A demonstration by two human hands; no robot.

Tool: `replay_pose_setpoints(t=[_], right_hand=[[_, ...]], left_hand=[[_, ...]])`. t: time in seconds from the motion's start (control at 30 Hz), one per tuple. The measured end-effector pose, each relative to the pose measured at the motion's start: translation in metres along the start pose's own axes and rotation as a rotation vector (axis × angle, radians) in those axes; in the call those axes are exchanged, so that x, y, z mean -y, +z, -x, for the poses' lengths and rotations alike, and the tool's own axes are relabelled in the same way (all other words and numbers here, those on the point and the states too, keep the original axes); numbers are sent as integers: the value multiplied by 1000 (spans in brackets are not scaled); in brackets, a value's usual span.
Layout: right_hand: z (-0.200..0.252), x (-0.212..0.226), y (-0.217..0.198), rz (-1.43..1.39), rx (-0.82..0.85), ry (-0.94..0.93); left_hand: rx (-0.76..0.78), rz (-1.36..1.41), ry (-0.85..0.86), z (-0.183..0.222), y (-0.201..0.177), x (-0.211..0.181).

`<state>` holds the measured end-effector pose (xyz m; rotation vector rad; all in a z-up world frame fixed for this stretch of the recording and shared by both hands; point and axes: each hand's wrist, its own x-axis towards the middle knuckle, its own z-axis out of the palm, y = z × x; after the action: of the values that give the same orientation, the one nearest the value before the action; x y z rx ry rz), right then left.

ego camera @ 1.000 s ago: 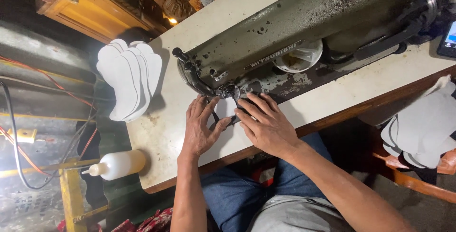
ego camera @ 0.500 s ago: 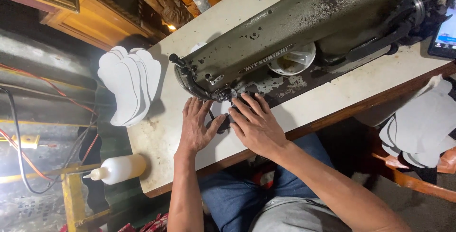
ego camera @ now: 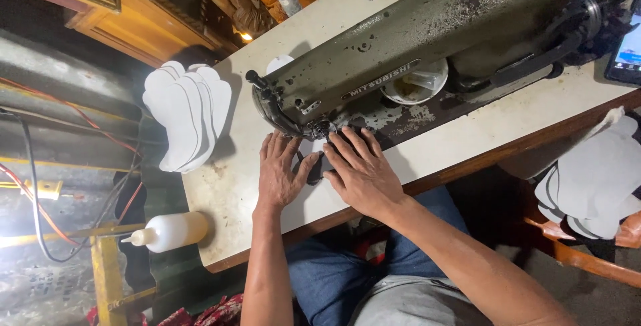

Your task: Preparing and sewing shoe insoles at a workbench using a sewing machine and adhesive.

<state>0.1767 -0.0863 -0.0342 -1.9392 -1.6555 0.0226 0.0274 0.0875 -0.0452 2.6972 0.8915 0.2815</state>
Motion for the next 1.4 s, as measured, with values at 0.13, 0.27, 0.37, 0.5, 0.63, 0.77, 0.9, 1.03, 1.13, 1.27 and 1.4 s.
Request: replay_pose_setpoints(t=[0.13, 0.27, 0.37, 0.5, 0.63, 0.77, 0.9, 1.03, 1.13, 1.27, 1.4], right_hand=[[0, 1, 1, 2, 22, 9], [-2, 1, -3, 7, 70, 32], [-3, 3, -7, 7, 100, 42], [-4, 3, -6, 26, 90, 46], [-4, 3, -7, 17, 110, 54], [-4, 4, -6, 23, 109, 57], [-4, 4, -6, 11, 89, 54], [-4, 4, -7, 12, 97, 59], [-4, 3, -5, 11, 83, 49], [-3, 3, -4, 13, 51, 41], [-2, 2, -2, 10, 42, 37]], left_hand=[[7, -18, -60, 1, -8, -14], [20, -63, -119, 2, -13, -24], [11, -75, -143, 4, -9, -20], [1, -97, -159, 7, -14, -30], [-102, -125, -163, 14, -12, -34], [-182, -119, -147, 20, -8, -34], [-226, -167, -111, 25, -4, -37], [-202, -135, -127, 29, -1, -37], [-206, -124, -126, 32, 2, -35], [-200, -146, -146, 34, 2, -39], [-221, -169, -149, 35, 3, -38]])
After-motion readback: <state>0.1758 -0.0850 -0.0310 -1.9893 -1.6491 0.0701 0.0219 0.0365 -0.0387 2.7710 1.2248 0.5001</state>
